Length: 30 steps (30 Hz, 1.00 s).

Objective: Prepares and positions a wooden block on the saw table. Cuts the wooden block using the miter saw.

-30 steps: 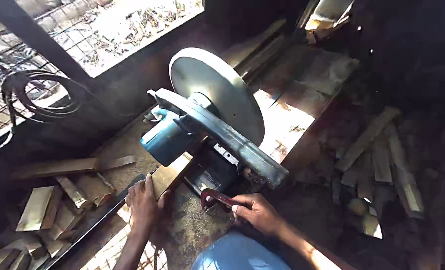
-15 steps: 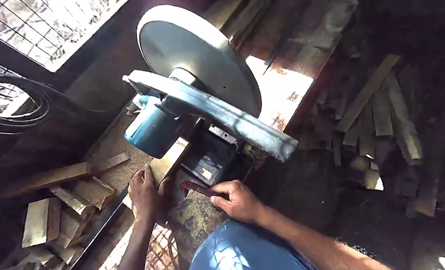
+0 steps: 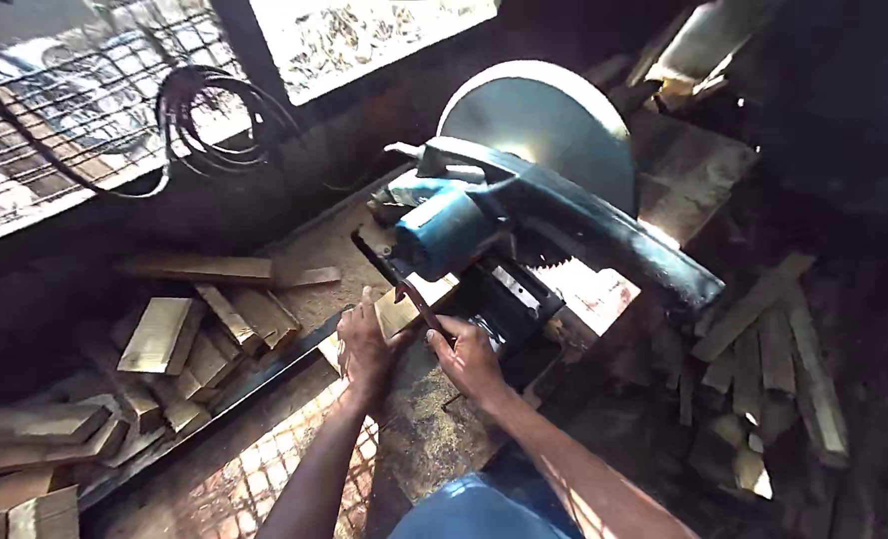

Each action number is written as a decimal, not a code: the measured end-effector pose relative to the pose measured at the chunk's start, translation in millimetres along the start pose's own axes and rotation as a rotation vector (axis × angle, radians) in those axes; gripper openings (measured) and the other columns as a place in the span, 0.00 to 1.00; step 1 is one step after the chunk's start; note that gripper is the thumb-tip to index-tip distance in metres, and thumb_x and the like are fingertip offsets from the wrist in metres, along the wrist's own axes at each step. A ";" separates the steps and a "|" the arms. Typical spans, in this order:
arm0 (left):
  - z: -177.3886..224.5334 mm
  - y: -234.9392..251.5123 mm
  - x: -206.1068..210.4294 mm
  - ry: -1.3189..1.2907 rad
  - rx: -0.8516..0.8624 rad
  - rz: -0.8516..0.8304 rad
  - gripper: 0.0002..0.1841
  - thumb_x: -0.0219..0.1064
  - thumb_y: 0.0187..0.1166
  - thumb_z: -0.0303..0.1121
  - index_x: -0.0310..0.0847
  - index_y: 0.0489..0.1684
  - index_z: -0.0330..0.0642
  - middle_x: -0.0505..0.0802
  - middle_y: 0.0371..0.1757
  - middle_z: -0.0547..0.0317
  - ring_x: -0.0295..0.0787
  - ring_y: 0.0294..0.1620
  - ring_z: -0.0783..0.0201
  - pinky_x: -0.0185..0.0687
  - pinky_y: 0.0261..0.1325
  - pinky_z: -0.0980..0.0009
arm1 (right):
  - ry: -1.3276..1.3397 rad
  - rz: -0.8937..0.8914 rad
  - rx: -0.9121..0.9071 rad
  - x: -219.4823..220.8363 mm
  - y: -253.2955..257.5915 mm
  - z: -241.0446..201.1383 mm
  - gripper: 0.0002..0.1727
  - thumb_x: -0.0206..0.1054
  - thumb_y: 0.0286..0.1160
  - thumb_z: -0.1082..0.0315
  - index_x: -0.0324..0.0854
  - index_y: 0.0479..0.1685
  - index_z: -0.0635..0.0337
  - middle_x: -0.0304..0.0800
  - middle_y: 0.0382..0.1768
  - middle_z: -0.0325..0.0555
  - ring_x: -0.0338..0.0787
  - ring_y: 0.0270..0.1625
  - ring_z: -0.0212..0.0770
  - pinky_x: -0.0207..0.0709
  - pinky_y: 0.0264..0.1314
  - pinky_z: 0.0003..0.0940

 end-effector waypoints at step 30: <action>-5.3 14.0 11.1 -0.138 -0.026 -0.046 0.67 0.89 0.49 0.41 0.42 0.96 0.55 0.81 0.75 0.42 0.79 0.75 0.41 0.75 0.75 0.39 | -0.397 -0.189 -0.136 67.2 28.2 -20.4 0.16 0.63 0.82 0.63 0.87 0.63 0.57 0.90 0.48 0.47 0.89 0.57 0.50 0.86 0.55 0.43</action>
Point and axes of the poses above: each hand's wrist, its own y-axis towards the middle knuckle, its own x-axis out of the palm, z = x × y, the point moved 9 cm from there along y, towards the middle knuckle
